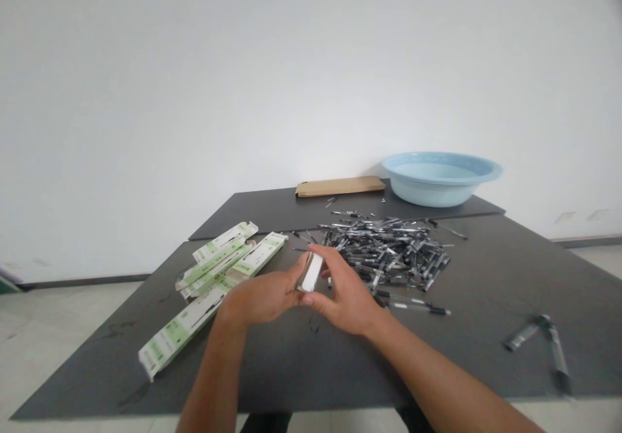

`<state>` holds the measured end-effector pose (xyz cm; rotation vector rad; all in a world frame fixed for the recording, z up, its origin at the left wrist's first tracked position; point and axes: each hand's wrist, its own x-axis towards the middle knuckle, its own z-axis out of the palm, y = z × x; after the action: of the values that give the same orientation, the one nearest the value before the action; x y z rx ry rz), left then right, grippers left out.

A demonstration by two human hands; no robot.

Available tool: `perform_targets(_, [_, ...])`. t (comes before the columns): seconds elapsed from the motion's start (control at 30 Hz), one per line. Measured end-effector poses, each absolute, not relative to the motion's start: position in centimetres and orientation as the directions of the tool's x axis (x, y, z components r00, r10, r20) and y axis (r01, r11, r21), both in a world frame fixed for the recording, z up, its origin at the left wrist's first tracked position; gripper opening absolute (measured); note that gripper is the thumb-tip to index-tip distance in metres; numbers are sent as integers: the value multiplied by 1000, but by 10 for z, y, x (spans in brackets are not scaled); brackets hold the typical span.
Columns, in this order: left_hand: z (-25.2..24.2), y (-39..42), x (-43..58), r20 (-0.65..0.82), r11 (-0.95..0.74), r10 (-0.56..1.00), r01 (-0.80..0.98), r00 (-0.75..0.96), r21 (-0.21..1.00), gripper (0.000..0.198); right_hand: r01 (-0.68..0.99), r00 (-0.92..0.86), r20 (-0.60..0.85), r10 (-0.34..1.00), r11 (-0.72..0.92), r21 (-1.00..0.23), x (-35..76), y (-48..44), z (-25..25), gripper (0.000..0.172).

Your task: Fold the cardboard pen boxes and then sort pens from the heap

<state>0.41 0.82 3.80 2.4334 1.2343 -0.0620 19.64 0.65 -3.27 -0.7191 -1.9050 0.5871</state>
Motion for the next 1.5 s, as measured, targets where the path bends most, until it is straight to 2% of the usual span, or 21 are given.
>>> perform_targets(0.17, [38,6,7,-228,-518,757,775,612,363,75,173,-293,582,759,640,-748,195,9,-41,77])
perform_targets(0.43, [37,3,5,-193,-520,758,756,623,398,76,100,-314,537,783,589,-802,196,9,-40,68])
perform_targets(0.7, [40,0,-2,-237,-495,779,801,581,338,75,24,-338,507,793,546,-837,198,14,-42,71])
perform_targets(0.8, [47,0,-14,-245,-454,817,845,521,283,74,-72,-342,515,786,525,-848,201,16,-44,70])
perform_targets(0.93, [48,4,-36,-202,-410,865,880,459,240,87,-242,-386,544,745,487,-839,202,15,-41,69])
perform_targets(1.13, [36,14,-65,-186,-362,900,914,395,184,93,-435,-394,568,722,398,-808,200,15,-40,70])
perform_targets(1.5, [40,11,-62,-243,-346,892,922,381,173,89,-422,-401,539,741,373,-826,199,12,-35,71])
